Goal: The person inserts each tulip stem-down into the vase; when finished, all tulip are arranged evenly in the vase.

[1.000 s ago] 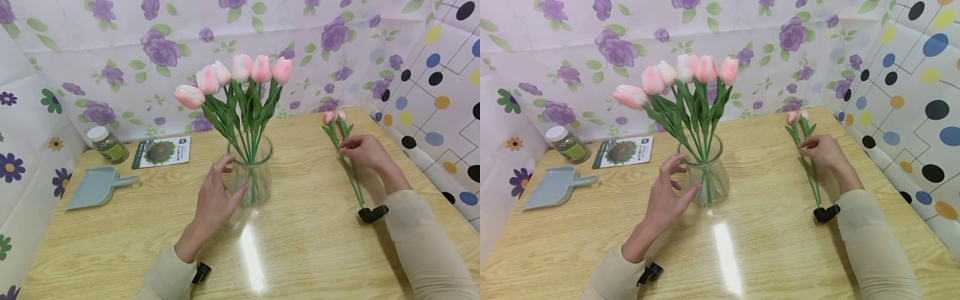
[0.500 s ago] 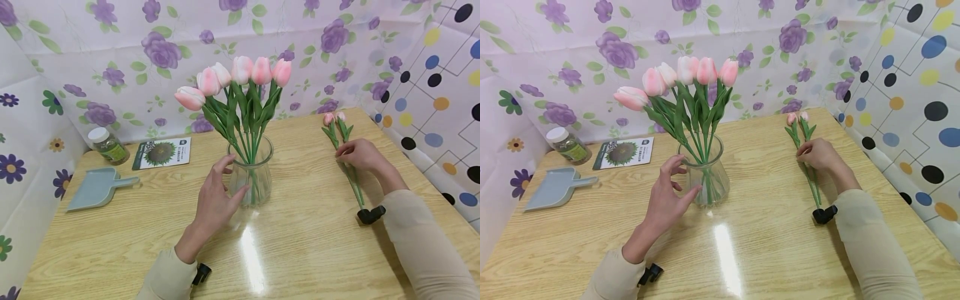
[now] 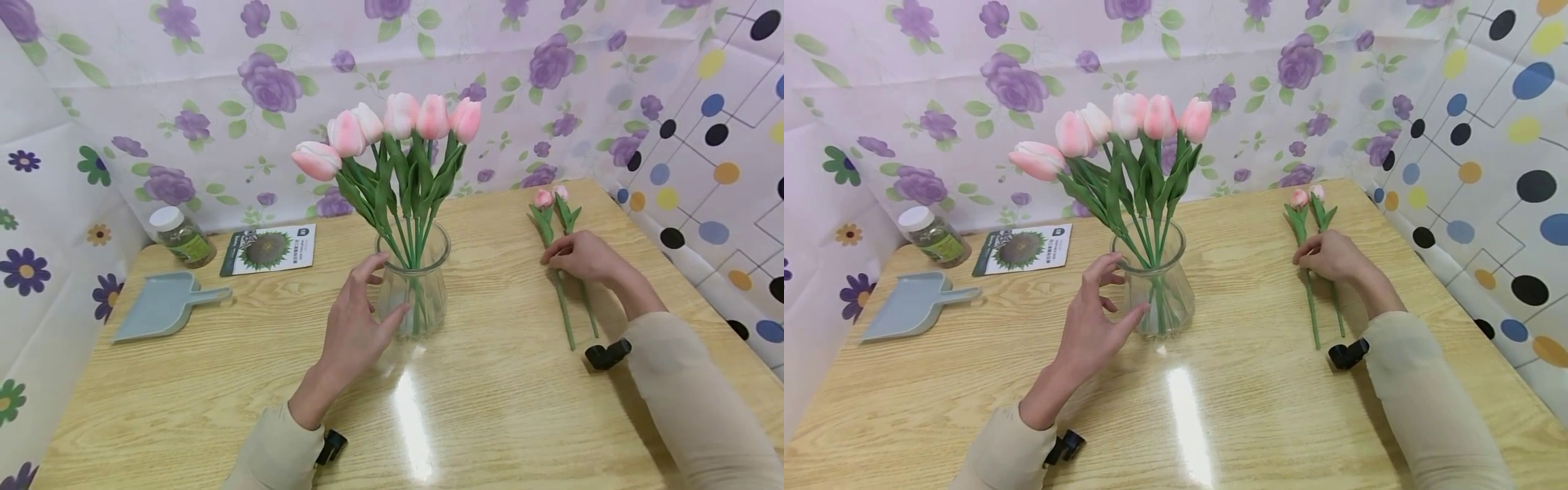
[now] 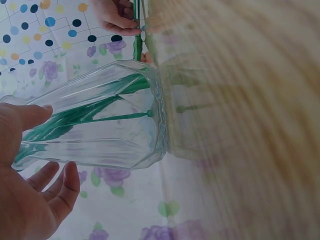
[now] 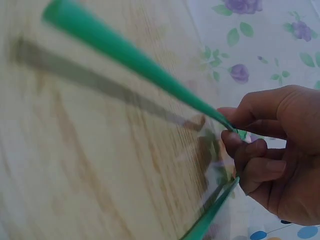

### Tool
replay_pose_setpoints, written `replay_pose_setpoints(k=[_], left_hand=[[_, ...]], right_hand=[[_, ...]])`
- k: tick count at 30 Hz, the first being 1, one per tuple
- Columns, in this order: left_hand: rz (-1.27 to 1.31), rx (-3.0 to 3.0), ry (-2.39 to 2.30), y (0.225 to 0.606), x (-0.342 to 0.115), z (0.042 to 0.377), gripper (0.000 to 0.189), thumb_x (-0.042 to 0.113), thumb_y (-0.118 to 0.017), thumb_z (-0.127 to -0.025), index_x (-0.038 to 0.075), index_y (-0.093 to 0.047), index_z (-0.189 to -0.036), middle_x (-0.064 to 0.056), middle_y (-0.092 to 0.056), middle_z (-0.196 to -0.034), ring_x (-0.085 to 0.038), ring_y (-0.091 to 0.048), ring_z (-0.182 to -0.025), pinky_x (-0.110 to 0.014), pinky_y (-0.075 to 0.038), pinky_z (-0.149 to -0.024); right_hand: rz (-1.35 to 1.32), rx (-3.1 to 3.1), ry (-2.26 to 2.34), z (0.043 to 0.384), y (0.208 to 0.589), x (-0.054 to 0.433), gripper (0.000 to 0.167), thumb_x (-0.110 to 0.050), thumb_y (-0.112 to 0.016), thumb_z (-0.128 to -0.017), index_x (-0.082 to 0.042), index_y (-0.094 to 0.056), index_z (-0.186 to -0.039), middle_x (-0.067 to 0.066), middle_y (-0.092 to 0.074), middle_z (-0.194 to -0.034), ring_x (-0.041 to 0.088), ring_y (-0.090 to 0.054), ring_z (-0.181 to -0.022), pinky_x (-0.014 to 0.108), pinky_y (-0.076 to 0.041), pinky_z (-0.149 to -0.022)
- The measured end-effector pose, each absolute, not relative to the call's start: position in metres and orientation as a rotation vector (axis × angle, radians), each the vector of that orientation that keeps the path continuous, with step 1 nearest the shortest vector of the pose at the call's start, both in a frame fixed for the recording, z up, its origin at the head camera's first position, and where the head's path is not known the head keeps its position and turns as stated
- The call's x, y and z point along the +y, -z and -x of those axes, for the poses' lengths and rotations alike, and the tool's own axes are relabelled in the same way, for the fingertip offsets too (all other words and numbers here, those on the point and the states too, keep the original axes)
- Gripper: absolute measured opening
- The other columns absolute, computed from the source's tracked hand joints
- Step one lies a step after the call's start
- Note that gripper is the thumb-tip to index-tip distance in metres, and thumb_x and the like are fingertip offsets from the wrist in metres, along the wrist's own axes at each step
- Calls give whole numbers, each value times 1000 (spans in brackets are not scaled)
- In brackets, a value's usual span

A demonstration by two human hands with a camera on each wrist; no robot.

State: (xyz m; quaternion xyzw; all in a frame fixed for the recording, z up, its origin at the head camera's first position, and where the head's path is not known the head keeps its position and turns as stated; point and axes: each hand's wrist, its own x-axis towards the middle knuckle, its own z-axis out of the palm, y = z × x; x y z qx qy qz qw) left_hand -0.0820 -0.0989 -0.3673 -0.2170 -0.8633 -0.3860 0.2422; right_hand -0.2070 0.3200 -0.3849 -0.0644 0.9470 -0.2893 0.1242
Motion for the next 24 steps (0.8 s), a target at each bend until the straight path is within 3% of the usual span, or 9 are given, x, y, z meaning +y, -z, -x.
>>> replay_pose_setpoints(k=[6, 14, 24], left_hand=[[604, -2361, 1047, 368, -98, 82, 88, 13, -89, -85, 20, -31, -151, -15, -61, -143, -32, -70, -109, -34, -59, -64], [602, -2352, 1033, 367, -99, 82, 88, 13, -90, -85, 19, -31, -150, -14, -61, -143, -32, -71, -108, -34, -59, -63], [601, -2354, 1039, 367, -99, 82, 88, 13, -90, -85, 19, -31, -150, -15, -62, -142, -33, -71, -108, -37, -61, -63]], right_hand=[[200, 2740, 896, 205, 384, 314, 32, -26, -67, -104, -4, -76, -125, 18, -74, -119, 23, -59, -94, 29, -49, -72], [208, 2711, 960, 204, 376, 303, 42, -35, -68, -104, -6, -70, -134, 18, -68, -123, 27, -59, -102, 32, -51, -77], [111, 2724, 1172, 202, 369, 294, 43, -31, -71, -102, -5, -68, -137, 9, -63, -112, 16, -52, -77, 29, -47, -61]])
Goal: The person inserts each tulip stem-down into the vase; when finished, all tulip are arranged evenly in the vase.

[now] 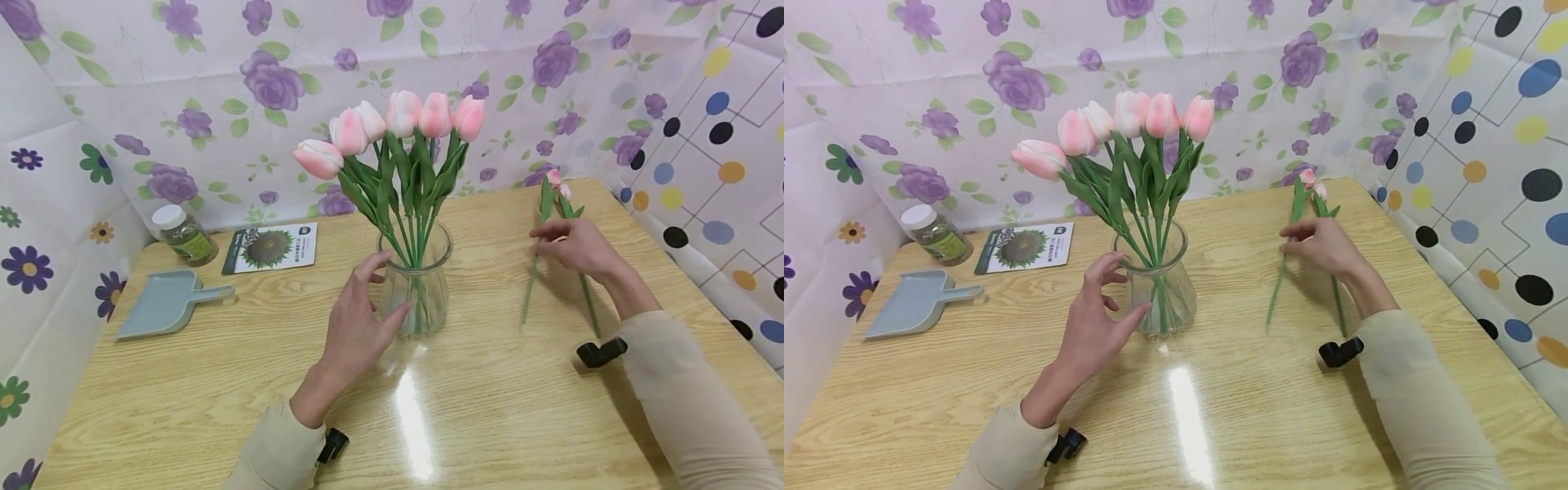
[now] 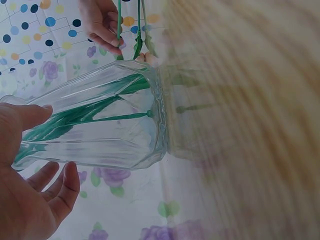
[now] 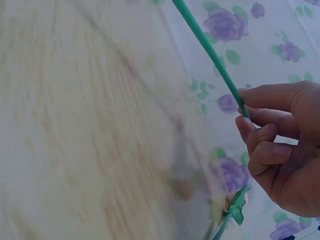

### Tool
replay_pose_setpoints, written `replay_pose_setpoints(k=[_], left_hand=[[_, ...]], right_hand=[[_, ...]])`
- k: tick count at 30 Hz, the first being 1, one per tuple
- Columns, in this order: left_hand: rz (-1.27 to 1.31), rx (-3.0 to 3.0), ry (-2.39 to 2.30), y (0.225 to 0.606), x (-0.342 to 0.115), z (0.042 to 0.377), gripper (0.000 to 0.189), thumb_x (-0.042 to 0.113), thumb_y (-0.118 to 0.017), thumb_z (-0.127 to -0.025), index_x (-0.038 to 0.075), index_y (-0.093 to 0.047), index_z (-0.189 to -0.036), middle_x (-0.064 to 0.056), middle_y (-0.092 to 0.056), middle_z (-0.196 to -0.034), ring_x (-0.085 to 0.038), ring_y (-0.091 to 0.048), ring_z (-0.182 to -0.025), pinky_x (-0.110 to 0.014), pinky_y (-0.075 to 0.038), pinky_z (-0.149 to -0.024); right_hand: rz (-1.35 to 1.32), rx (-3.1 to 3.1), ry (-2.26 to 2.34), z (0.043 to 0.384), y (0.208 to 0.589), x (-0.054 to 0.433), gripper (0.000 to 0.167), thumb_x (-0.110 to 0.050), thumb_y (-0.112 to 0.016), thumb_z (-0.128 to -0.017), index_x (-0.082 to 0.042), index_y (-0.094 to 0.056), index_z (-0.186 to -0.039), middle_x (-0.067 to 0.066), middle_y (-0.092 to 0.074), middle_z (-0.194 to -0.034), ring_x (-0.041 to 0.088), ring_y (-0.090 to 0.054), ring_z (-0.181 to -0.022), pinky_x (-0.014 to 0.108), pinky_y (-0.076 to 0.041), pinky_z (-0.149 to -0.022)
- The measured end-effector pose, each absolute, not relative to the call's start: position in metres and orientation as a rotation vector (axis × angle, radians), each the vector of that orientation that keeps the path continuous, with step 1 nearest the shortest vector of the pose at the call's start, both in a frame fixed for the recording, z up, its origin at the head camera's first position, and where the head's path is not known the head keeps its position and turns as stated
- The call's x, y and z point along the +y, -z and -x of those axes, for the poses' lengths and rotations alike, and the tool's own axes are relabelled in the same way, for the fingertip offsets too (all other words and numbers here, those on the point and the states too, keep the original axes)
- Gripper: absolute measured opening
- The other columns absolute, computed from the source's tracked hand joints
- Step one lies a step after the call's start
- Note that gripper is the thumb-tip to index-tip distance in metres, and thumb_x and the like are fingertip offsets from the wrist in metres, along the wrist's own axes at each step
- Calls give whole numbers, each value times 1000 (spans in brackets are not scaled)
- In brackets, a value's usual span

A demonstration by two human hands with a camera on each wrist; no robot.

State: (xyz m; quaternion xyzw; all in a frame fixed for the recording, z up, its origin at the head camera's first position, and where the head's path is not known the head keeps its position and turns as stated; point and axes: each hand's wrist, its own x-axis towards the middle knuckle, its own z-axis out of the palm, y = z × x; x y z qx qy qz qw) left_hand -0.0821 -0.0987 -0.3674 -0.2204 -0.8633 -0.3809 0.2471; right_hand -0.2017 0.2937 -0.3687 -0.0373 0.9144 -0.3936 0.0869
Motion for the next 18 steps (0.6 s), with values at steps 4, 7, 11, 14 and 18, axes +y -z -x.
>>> replay_pose_setpoints(k=[4, 7, 11, 14, 18], left_hand=[[599, -2362, 1038, 367, -99, 82, 88, 13, -90, -85, 19, -31, -150, -15, -62, -141, -33, -71, -108, -35, -60, -64], [601, -2366, 1044, 367, -99, 82, 88, 14, -89, -85, 19, -31, -150, -15, -61, -142, -33, -71, -108, -34, -59, -64], [606, -2359, 1045, 367, -99, 82, 87, 14, -89, -86, 19, -31, -151, -15, -60, -145, -34, -71, -109, -35, -60, -64], [609, -2354, 1042, 367, -99, 83, 87, 14, -89, -86, 19, -32, -151, -15, -60, -145, -34, -71, -108, -35, -60, -64], [607, -2352, 1041, 367, -99, 83, 87, 13, -90, -85, 19, -32, -151, -15, -61, -143, -35, -71, -108, -36, -60, -64]], right_hand=[[77, 2692, 1302, 201, 364, 290, 46, -31, -72, -102, -4, -66, -138, 0, -63, -102, 10, -49, -67, 28, -45, -56], [59, 2662, 1376, 199, 360, 287, 47, -30, -72, -102, -3, -65, -140, -5, -63, -98, 9, -47, -63, 29, -44, -54], [31, 2644, 1483, 197, 354, 283, 46, -31, -74, -101, -5, -66, -138, -11, -64, -96, 8, -47, -64, 29, -44, -54], [6, 2625, 1599, 195, 349, 280, 41, -30, -75, -100, -9, -68, -134, -14, -65, -94, 8, -45, -63, 29, -44, -55], [15, 2616, 1722, 191, 340, 273, 36, -29, -78, -98, -14, -71, -130, -15, -67, -94, 8, -44, -61, 29, -42, -54]])
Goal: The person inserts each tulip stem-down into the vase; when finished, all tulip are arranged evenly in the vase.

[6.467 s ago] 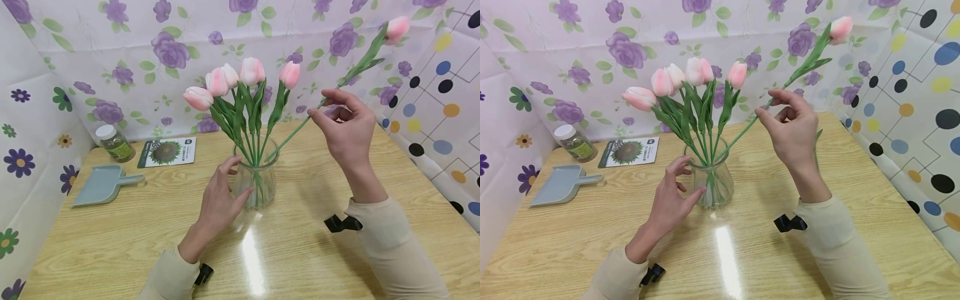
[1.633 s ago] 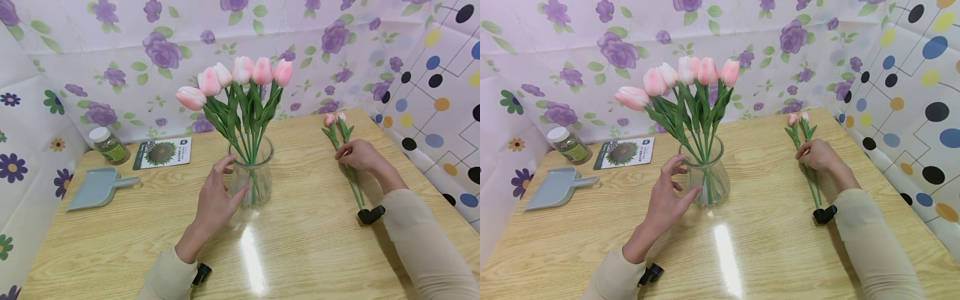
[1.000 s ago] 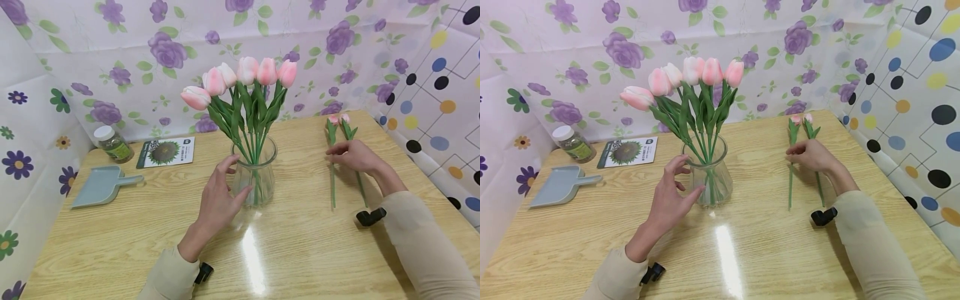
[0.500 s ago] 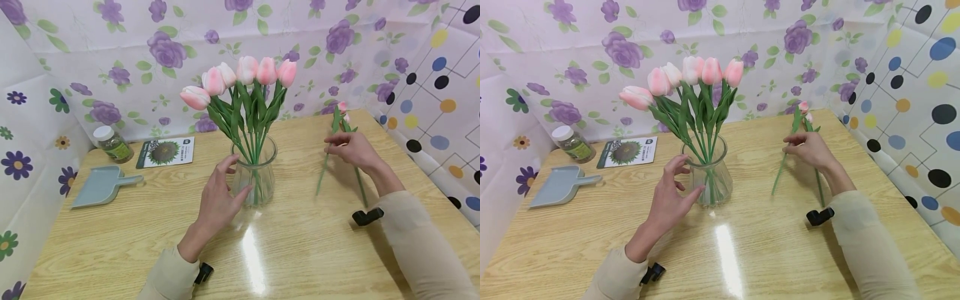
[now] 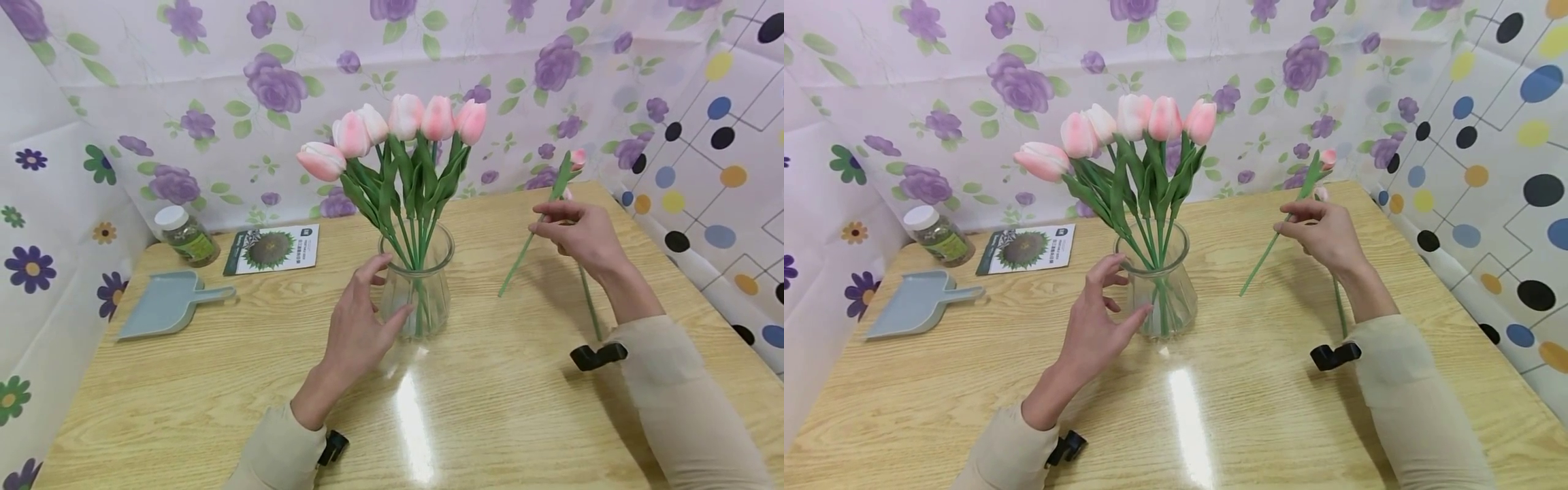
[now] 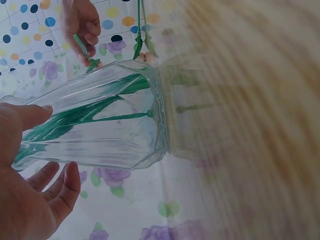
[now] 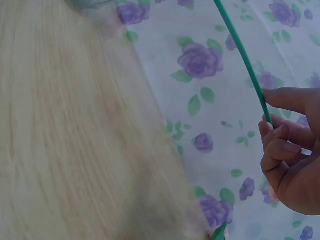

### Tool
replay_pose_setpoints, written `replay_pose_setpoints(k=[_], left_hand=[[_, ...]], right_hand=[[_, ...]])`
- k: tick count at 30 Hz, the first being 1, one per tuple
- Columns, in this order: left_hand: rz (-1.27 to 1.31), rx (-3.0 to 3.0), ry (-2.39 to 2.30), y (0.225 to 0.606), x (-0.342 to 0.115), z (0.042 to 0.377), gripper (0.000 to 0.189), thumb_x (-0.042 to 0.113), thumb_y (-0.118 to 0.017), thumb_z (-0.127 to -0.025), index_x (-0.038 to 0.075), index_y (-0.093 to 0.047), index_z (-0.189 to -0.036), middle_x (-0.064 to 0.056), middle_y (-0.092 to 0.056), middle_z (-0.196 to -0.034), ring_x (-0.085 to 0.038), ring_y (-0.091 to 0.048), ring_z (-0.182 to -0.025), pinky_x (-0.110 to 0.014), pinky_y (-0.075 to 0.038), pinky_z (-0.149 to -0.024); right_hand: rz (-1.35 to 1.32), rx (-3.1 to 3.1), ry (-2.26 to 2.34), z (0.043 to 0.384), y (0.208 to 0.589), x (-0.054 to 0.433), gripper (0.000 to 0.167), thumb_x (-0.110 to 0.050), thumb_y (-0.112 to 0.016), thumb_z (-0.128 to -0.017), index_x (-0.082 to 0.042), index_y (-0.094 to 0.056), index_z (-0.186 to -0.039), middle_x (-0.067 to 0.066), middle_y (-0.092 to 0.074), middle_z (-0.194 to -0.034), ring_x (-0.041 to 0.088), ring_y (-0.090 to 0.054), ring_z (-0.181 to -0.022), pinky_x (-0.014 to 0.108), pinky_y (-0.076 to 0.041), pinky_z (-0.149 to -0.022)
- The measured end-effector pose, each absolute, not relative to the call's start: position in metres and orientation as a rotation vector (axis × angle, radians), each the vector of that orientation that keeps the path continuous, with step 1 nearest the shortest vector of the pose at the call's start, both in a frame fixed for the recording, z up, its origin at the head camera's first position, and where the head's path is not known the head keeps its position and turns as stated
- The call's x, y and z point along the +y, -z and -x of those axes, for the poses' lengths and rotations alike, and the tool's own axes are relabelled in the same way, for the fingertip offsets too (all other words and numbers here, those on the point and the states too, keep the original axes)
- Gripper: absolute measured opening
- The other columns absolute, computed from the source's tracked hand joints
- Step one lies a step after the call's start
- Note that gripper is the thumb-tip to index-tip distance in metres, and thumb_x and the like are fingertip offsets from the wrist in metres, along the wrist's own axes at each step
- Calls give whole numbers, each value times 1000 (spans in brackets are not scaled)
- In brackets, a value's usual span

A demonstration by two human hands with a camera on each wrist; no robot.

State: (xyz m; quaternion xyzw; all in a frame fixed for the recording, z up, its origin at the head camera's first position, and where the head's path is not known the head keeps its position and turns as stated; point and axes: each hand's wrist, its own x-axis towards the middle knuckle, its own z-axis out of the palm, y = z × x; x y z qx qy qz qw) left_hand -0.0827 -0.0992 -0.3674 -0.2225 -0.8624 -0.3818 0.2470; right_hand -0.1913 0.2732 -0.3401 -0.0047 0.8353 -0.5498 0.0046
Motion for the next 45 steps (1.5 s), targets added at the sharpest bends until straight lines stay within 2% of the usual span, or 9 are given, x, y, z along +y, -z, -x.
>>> replay_pose_setpoints(k=[5, 11, 20, 29, 38, 45], left_hand=[[610, -2346, 1050, 367, -99, 82, 88, 12, -90, -85, 18, -32, -151, -18, -62, -141, -36, -71, -107, -38, -61, -64], [609, -2351, 1038, 366, -99, 81, 88, 13, -90, -85, 18, -32, -150, -18, -61, -142, -35, -71, -107, -34, -59, -64], [606, -2345, 1023, 366, -99, 82, 88, 12, -90, -84, 18, -32, -151, -16, -62, -141, -33, -71, -108, -33, -59, -64], [609, -2340, 1018, 366, -98, 81, 88, 12, -91, -84, 18, -33, -150, -16, -62, -140, -33, -71, -107, -34, -59, -63], [610, -2337, 1017, 367, -99, 81, 89, 12, -91, -83, 18, -33, -150, -15, -63, -140, -33, -71, -107, -33, -59, -63], [612, -2338, 1019, 367, -99, 81, 89, 12, -91, -83, 18, -33, -150, -15, -62, -140, -33, -71, -107, -33, -58, -64]], right_hand=[[29, 2609, 1802, 185, 328, 264, 33, -28, -81, -96, -17, -73, -126, -16, -66, -92, 8, -45, -62, 29, -41, -53], [19, 2604, 1915, 178, 315, 250, 35, -27, -82, -94, -16, -74, -126, -12, -66, -91, 8, -46, -61, 27, -44, -54], [77, 2428, 2247, 171, 291, 227, 30, -17, -88, -88, -11, -79, -116, -6, -67, -86, 9, -45, -59, 22, -37, -48], [184, 2308, 2486, 165, 276, 207, 28, -7, -88, -85, -7, -80, -112, -1, -68, -84, 11, -40, -53, 23, -32, -47], [205, 2352, 2580, 160, 268, 188, 29, -3, -89, -82, -7, -80, -109, -1, -68, -85, 9, -55, -61, 18, -40, -46], [267, 2518, 2559, 155, 264, 177, 30, -3, -89, -80, -8, -81, -108, -2, -68, -84, 7, -59, -54, 16, -43, -45]])
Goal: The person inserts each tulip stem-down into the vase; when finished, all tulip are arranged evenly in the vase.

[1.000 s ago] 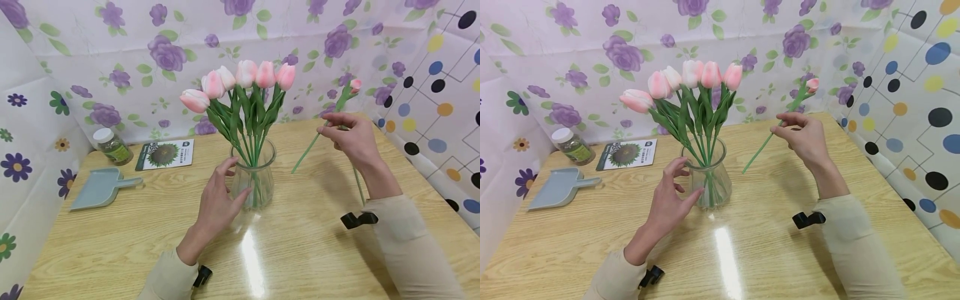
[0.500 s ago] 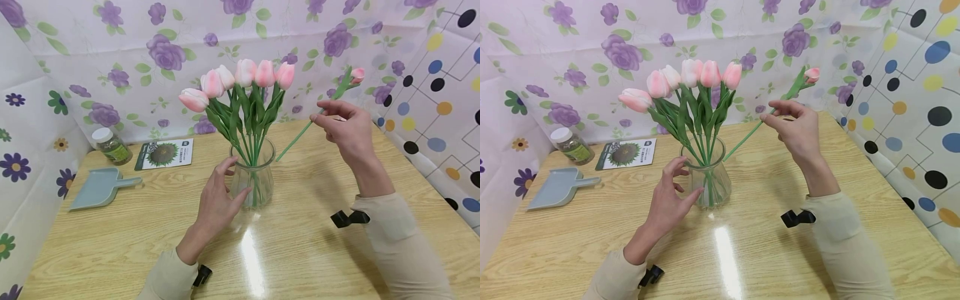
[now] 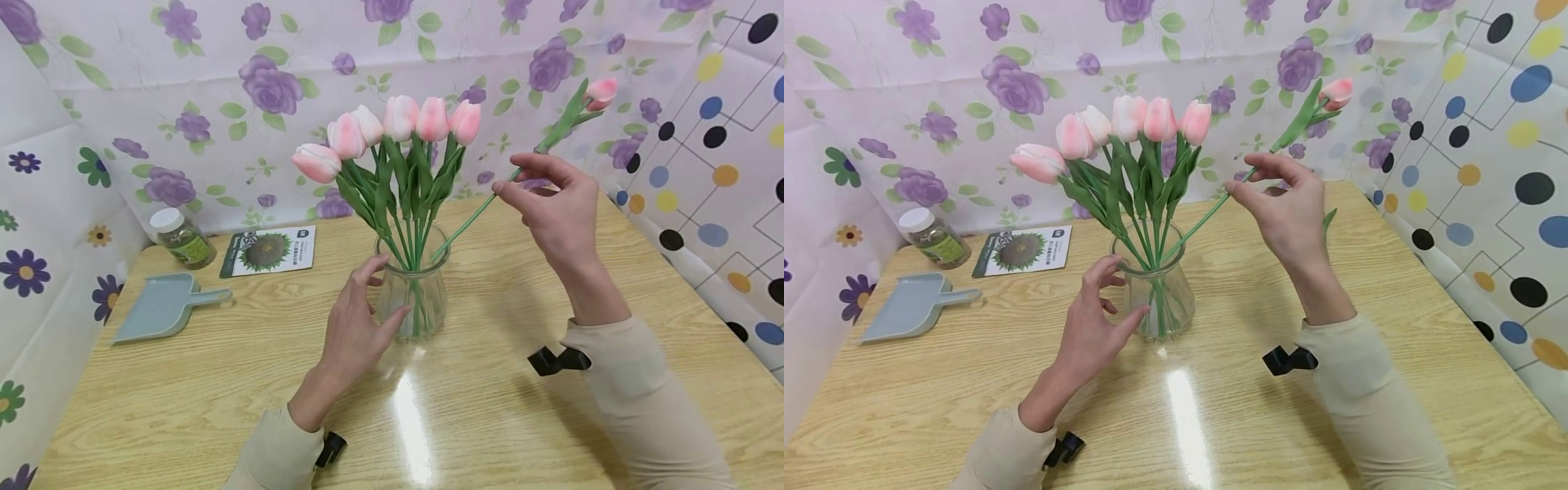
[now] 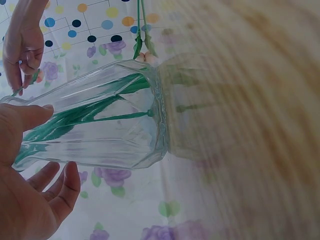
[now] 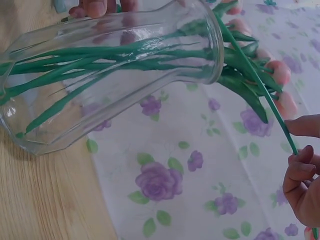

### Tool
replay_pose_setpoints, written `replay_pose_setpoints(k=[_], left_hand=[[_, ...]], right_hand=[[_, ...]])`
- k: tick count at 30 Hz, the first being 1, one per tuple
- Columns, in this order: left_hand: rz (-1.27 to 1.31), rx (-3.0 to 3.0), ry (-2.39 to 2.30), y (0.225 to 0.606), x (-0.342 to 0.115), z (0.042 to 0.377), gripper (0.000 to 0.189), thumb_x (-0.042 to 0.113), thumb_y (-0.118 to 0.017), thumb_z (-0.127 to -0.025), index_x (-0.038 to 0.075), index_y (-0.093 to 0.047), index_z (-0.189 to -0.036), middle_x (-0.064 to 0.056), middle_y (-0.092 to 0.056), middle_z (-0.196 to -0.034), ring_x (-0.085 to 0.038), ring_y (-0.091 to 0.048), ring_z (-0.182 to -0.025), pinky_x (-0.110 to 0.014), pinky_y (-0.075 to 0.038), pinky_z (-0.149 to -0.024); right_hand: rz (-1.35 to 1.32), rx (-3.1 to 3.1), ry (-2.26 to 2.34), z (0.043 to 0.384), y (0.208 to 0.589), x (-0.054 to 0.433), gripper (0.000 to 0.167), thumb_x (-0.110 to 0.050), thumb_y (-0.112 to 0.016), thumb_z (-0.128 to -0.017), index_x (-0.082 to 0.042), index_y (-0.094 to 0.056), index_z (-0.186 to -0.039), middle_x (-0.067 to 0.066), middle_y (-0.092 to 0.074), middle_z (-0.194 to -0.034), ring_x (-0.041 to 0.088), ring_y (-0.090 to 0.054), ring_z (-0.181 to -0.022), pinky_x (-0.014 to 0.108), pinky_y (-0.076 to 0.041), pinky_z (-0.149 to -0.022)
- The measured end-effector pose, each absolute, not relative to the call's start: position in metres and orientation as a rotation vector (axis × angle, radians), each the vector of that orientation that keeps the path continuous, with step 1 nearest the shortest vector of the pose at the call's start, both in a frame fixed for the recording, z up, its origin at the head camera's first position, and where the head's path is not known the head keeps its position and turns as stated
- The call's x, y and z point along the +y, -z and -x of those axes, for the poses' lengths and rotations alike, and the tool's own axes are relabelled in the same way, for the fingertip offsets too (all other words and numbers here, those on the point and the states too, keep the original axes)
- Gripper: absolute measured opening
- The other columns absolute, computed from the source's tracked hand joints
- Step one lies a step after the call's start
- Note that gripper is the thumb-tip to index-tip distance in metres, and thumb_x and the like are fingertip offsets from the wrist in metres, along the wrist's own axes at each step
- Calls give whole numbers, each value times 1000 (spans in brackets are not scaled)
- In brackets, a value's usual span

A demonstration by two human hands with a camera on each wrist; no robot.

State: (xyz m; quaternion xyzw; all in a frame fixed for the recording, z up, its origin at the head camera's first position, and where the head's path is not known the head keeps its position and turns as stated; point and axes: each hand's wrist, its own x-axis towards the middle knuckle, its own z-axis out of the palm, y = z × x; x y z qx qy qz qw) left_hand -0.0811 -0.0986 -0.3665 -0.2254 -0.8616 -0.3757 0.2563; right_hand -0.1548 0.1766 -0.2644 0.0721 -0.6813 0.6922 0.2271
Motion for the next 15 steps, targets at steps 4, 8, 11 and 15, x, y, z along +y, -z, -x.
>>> replay_pose_setpoints(k=[4, 8, 11, 15], left_hand=[[616, -2337, 1025, 366, -99, 81, 88, 12, -91, -84, 18, -33, -150, -16, -62, -140, -34, -71, -107, -33, -58, -64], [618, -2336, 1031, 366, -99, 81, 88, 12, -90, -84, 18, -33, -151, -17, -62, -140, -33, -71, -108, -33, -58, -64], [617, -2340, 1035, 367, -99, 81, 88, 12, -90, -84, 18, -33, -151, -17, -62, -141, -33, -70, -108, -33, -58, -64], [613, -2347, 1036, 367, -99, 82, 88, 12, -90, -84, 18, -33, -151, -16, -62, -142, -33, -70, -109, -33, -58, -65]], right_hand=[[-231, -1872, -1826, 153, 263, 170, 30, -1, -88, -79, -8, -82, -108, 0, -68, -87, 7, -56, -53, 16, -44, -49], [-256, -1898, -1738, 150, 261, 163, 32, 1, -86, -80, -10, -82, -110, 0, -67, -90, 7, -50, -51, 17, -41, -50], [-294, -1921, -1667, 148, 258, 158, 34, 2, -85, -81, -10, -81, -112, -3, -66, -91, 6, -50, -50, 17, -40, -50], [-396, -1936, -1560, 143, 255, 151, 37, 5, -83, -82, -4, -79, -117, -5, -65, -94, 5, -50, -53, 15, -41, -51]])
